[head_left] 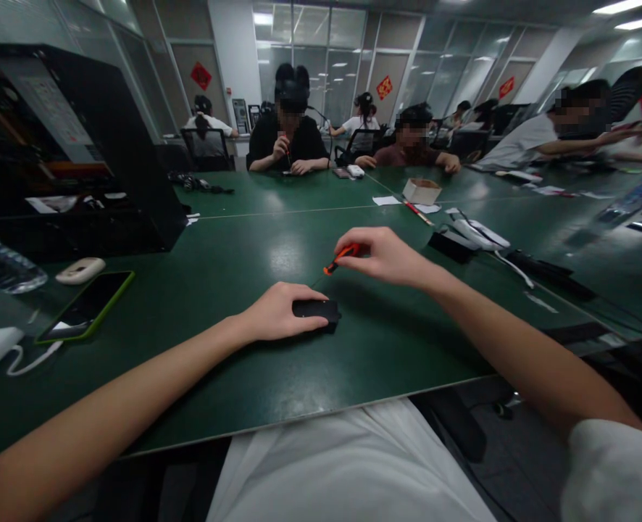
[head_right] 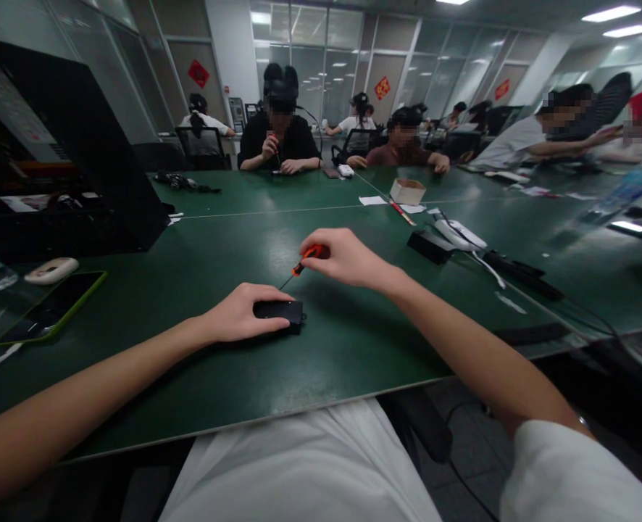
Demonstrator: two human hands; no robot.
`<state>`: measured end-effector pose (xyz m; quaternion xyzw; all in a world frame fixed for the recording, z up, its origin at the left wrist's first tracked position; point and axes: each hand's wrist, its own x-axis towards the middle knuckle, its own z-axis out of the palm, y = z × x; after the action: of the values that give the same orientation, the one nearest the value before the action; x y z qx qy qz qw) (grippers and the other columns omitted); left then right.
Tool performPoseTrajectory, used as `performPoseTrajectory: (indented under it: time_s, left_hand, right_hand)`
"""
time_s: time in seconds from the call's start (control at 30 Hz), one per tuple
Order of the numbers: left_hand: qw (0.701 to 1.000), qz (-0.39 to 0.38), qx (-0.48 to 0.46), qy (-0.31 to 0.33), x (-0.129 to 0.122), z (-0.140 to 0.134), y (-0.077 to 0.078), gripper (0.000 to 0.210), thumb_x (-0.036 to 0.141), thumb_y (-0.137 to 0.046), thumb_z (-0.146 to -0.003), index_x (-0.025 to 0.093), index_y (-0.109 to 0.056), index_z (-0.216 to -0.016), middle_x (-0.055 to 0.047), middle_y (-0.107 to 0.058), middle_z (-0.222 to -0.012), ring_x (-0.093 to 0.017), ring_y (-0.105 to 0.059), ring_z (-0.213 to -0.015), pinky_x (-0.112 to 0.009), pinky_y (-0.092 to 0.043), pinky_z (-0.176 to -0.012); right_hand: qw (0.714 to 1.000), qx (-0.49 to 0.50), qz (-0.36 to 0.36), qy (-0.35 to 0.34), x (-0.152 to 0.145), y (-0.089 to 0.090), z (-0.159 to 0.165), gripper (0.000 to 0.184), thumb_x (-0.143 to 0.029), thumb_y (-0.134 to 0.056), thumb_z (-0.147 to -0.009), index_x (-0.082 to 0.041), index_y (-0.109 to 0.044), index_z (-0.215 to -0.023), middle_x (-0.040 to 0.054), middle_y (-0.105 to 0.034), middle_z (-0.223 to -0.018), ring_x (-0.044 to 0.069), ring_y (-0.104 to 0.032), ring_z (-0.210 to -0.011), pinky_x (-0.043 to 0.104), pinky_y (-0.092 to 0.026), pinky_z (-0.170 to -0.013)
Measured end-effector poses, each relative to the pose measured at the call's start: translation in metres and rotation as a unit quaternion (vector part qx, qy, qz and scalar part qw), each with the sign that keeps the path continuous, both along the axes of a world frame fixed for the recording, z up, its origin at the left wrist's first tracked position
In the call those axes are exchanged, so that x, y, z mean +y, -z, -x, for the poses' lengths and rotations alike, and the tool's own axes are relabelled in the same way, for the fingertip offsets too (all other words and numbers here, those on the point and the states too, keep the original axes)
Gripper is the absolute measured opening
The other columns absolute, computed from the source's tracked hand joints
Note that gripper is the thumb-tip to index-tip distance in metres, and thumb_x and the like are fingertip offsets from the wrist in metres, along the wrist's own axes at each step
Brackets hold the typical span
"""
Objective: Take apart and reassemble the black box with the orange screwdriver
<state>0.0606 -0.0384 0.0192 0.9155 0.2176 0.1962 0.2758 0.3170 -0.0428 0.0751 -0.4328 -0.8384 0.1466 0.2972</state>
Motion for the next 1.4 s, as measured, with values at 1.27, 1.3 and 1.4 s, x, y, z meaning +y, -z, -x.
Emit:
performPoseTrajectory:
  time_s: [1.27,1.3,1.4]
  left_hand:
    - [0.998,0.012,-0.003,-0.059,-0.005,0.002,0.005,0.046,0.042,-0.072,-0.089,0.016,-0.071,-0.127,-0.01,-0.075,-0.123,-0.028,-0.072,-0.109,-0.036,-0.052,-0.097]
    - [0.998,0.012,-0.003,-0.059,-0.005,0.002,0.005,0.046,0.042,-0.072,-0.089,0.016,-0.071,-0.127,-0.01,-0.075,-0.124,-0.028,-0.072,-0.109,-0.036,-0.052,-0.097]
    - [0.998,0.011,-0.002,-0.056,-0.006,0.002,0.004,0.046,0.041,-0.072,-0.089,0.016,-0.071,-0.127,-0.01,-0.075,-0.124,-0.028,-0.072,-0.108,-0.035,-0.052,-0.097]
  right_hand:
    - [0.952,-0.195,0.035,-0.233,0.004,-0.106,0.025,0.021,-0.033,-0.069,-0.089,-0.02,-0.076,-0.103,-0.0027,-0.072,-0.086,0.009,-0.062,-0.075,0.019,-0.045,-0.066]
    - [0.952,-0.195,0.035,-0.235,0.004,-0.106,0.026,0.021,-0.033,-0.069,-0.089,-0.02,-0.076,-0.104,-0.0027,-0.072,-0.087,0.009,-0.062,-0.075,0.019,-0.045,-0.067]
    - [0.949,-0.199,0.041,-0.24,0.006,-0.105,0.025,0.022,-0.033,-0.068,-0.09,-0.02,-0.076,-0.107,-0.0023,-0.072,-0.09,0.01,-0.063,-0.078,0.02,-0.044,-0.07]
